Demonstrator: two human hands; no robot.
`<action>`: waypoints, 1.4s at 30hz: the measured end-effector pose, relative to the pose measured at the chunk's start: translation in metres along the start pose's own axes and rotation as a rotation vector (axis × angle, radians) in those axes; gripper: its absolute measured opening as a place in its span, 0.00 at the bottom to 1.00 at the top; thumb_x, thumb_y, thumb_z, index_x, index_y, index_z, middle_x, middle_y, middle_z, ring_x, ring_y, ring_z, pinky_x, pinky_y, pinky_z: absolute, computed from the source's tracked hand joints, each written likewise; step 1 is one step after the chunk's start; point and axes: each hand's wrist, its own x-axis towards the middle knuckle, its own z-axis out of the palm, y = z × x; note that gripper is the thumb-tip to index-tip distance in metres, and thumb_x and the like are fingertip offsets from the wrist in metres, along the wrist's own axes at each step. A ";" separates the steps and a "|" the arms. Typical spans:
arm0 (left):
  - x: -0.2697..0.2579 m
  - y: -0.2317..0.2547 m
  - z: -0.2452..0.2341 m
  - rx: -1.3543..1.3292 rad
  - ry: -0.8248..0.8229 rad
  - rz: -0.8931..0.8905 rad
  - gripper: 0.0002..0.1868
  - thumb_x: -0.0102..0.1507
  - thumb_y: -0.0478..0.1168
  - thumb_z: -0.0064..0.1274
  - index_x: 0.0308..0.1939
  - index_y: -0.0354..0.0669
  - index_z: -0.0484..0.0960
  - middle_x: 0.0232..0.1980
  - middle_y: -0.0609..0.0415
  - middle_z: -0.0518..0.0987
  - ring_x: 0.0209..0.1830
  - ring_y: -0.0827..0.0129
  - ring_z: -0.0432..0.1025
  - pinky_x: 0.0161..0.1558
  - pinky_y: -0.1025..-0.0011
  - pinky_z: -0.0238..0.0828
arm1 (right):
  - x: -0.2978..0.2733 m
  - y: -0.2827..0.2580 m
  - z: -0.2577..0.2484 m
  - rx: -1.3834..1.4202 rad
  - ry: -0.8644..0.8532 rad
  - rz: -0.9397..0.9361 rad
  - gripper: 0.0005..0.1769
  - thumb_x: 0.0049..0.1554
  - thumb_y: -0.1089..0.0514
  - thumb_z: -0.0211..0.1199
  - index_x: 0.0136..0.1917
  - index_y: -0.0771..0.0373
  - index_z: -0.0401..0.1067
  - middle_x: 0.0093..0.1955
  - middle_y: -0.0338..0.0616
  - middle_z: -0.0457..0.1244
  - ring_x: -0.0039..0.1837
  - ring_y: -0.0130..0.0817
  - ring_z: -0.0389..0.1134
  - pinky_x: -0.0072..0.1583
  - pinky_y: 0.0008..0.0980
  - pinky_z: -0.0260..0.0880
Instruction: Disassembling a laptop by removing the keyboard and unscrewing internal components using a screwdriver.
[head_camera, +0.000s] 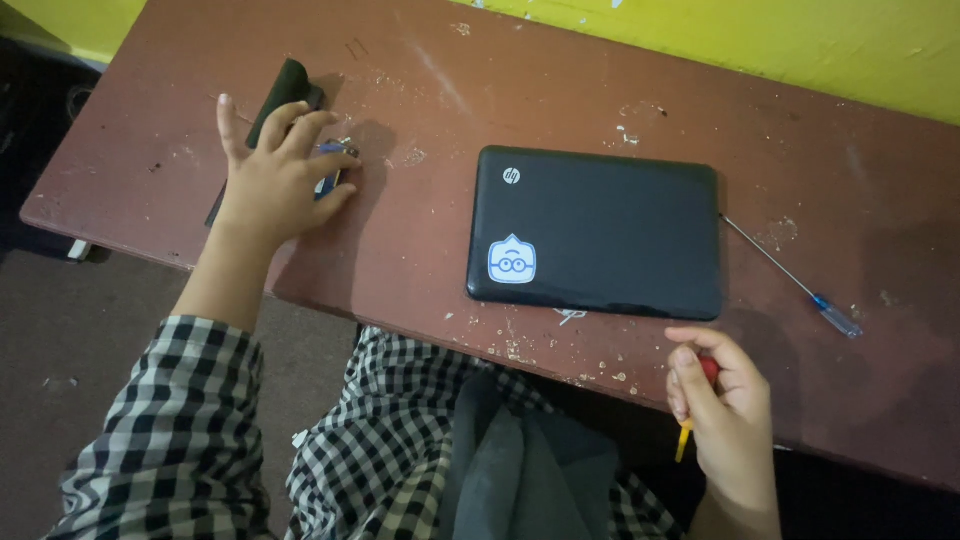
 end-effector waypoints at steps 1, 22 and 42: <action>-0.003 -0.001 0.003 0.030 -0.006 -0.016 0.13 0.66 0.60 0.57 0.50 0.68 0.87 0.71 0.60 0.76 0.76 0.60 0.64 0.71 0.34 0.20 | 0.000 0.000 0.000 0.000 -0.004 0.007 0.10 0.62 0.61 0.52 0.54 0.67 0.69 0.29 0.38 0.53 0.28 0.24 0.52 0.30 0.22 0.51; 0.125 0.195 -0.039 -0.938 -0.229 -0.734 0.52 0.48 0.62 0.66 0.66 0.40 0.60 0.64 0.42 0.67 0.67 0.48 0.58 0.63 0.54 0.54 | 0.027 0.009 -0.029 -0.325 0.153 0.296 0.39 0.50 0.48 0.58 0.74 0.46 0.56 0.71 0.34 0.60 0.31 0.25 0.59 0.26 0.27 0.64; 0.046 0.225 -0.100 -1.239 0.602 -0.295 0.41 0.37 0.55 0.72 0.43 0.48 0.61 0.44 0.51 0.63 0.36 0.71 0.65 0.42 0.76 0.70 | -0.054 0.001 -0.144 -0.135 0.517 -0.519 0.19 0.63 0.64 0.42 0.66 0.74 0.52 0.61 0.67 0.55 0.55 0.53 0.60 0.58 0.50 0.70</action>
